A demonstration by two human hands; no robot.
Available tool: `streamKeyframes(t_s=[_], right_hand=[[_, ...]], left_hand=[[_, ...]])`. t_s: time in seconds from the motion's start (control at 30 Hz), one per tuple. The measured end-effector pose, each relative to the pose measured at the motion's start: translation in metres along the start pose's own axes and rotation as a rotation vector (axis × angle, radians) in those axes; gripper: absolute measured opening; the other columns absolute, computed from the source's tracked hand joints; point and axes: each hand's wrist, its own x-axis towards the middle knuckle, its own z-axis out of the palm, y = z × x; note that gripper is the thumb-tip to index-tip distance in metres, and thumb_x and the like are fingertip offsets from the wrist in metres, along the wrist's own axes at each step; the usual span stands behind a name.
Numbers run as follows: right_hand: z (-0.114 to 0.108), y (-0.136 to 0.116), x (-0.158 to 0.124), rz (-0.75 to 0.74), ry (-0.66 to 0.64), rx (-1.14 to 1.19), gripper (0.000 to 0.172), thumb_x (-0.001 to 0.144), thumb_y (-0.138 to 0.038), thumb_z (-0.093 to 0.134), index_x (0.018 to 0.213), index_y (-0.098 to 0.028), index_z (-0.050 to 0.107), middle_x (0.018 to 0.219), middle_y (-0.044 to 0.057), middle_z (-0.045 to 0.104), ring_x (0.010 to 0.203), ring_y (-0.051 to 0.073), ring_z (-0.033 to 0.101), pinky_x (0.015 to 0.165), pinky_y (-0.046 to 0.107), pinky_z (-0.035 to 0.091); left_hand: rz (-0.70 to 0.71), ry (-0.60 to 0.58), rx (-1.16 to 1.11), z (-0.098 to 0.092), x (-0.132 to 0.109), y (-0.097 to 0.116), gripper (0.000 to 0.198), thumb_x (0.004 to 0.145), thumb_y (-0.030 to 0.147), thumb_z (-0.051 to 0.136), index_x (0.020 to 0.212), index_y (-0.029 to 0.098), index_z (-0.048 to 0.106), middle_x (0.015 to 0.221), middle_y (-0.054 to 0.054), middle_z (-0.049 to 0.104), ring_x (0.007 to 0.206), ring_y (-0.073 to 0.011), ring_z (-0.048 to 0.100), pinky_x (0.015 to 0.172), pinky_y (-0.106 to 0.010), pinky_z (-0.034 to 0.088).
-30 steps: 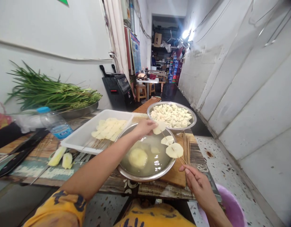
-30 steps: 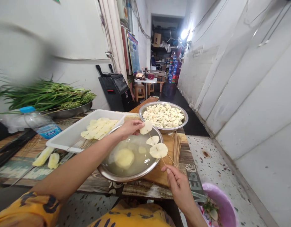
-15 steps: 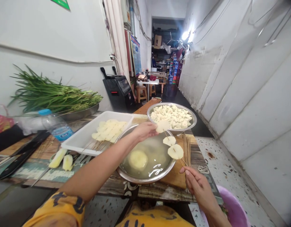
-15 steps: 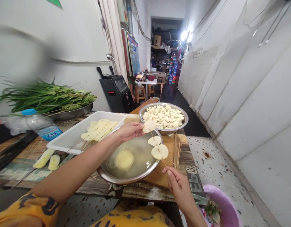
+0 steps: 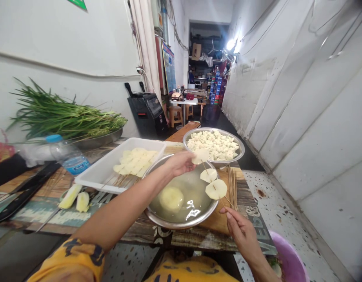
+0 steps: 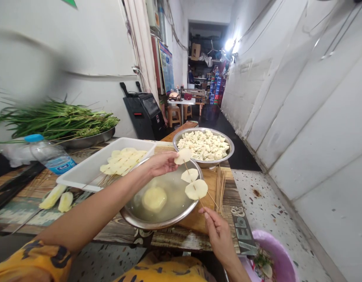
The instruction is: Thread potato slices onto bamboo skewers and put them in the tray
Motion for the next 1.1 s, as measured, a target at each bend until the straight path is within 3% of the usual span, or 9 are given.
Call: streamKeyframes(t_s=[0.23, 0.43, 0.57, 0.8, 0.97, 1.1], right_hand=[[0.003, 0.001, 0.002, -0.092, 0.096, -0.090, 0.037, 0.085, -0.044, 0.047, 0.100, -0.016, 0.067, 0.049, -0.003, 0.041, 0.044, 0.013, 0.041, 0.040, 0.022, 0.034], [0.005, -0.002, 0.001, -0.067, 0.078, -0.085, 0.037, 0.088, -0.040, 0.044, 0.105, -0.013, 0.063, 0.051, -0.004, 0.040, 0.044, 0.012, 0.037, 0.042, 0.023, 0.033], [-0.002, -0.014, 0.000, -0.102, 0.108, -0.200, 0.035, 0.087, -0.040, 0.044, 0.098, -0.015, 0.065, 0.052, -0.002, 0.042, 0.045, 0.013, 0.038, 0.045, 0.024, 0.034], [-0.009, -0.024, -0.003, -0.015, 0.011, -0.154, 0.038, 0.088, -0.042, 0.041, 0.100, -0.013, 0.061, 0.052, -0.006, 0.025, 0.044, 0.010, 0.024, 0.042, 0.022, 0.020], [-0.009, -0.025, 0.000, 0.004, -0.044, -0.048, 0.035, 0.088, -0.042, 0.042, 0.099, -0.014, 0.058, 0.053, -0.007, 0.023, 0.046, 0.010, 0.023, 0.043, 0.023, 0.017], [-0.008, -0.024, 0.002, 0.004, -0.052, 0.005, 0.034, 0.088, -0.043, 0.043, 0.097, -0.013, 0.058, 0.053, -0.007, 0.022, 0.045, 0.009, 0.021, 0.043, 0.023, 0.015]], left_hand=[[-0.024, 0.008, -0.030, -0.002, 0.000, 0.002, 0.004, 0.073, 0.013, 0.059, 0.076, 0.012, 0.060, 0.065, -0.005, 0.064, 0.052, -0.0104, 0.057, 0.046, -0.020, 0.041], [-0.066, 0.024, -0.048, -0.002, -0.001, 0.003, 0.002, 0.071, 0.010, 0.059, 0.069, 0.012, 0.059, 0.059, -0.004, 0.062, 0.048, -0.0093, 0.052, 0.048, -0.021, 0.041], [0.013, 0.039, 0.021, 0.002, -0.006, 0.004, 0.005, 0.068, 0.008, 0.058, 0.067, 0.011, 0.061, 0.061, -0.004, 0.062, 0.049, -0.0090, 0.052, 0.050, -0.022, 0.041], [0.333, -0.036, 0.248, 0.002, -0.006, -0.004, 0.013, 0.065, 0.020, 0.062, 0.055, 0.011, 0.061, 0.059, -0.003, 0.060, 0.056, -0.0097, 0.051, 0.056, -0.023, 0.039], [0.264, -0.025, 0.045, 0.008, -0.009, -0.003, 0.014, 0.063, 0.023, 0.066, 0.068, 0.011, 0.062, 0.065, -0.003, 0.060, 0.058, -0.0095, 0.051, 0.054, -0.022, 0.038], [0.283, -0.022, 0.040, 0.007, -0.009, -0.004, 0.018, 0.061, 0.025, 0.069, 0.069, 0.011, 0.061, 0.066, -0.003, 0.059, 0.059, -0.0094, 0.051, 0.057, -0.023, 0.038]])
